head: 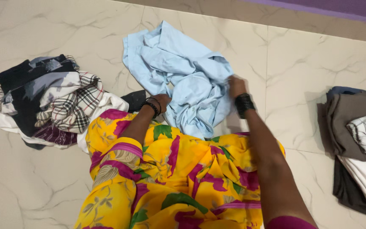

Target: The person folds several items of clothing on the floor, including dark blue shorts, gray trousers, white shorts, and a light blue shirt. Each item is smoothed, folded into a compact rectangle, and placed into a growing stack on the right.

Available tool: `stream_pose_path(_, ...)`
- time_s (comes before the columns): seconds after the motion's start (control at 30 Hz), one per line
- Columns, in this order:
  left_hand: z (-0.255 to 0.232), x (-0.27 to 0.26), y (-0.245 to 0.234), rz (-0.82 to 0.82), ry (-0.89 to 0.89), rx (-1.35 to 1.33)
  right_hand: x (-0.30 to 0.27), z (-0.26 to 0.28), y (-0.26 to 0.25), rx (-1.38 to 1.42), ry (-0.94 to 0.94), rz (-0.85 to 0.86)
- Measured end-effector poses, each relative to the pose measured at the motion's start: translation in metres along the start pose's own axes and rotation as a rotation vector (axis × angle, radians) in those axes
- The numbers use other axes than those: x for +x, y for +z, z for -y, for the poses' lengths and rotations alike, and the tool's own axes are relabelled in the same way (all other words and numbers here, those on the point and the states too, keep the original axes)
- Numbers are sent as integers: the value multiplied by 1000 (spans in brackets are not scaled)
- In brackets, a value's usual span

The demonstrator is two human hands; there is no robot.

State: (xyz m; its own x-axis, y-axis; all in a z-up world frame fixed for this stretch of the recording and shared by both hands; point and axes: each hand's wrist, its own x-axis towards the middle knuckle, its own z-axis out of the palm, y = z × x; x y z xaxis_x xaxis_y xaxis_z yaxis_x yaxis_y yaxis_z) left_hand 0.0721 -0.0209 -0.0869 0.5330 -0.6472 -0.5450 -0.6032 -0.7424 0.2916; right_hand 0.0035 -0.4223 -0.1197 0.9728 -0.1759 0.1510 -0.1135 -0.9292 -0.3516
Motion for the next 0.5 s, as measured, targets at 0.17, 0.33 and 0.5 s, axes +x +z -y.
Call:
stream_pose_path(0.17, -1, 4, 10, -8, -25, 57, -107, -121, -115, 258, 973, -752)
stream_pose_path(0.33, -15, 10, 7, 62, -114, -67, -194, -125, -142, -34, 1248, -996)
stream_pose_path(0.5, -9, 20, 14, 22, -93, -12, -155, -87, -120, 110, 386, -485)
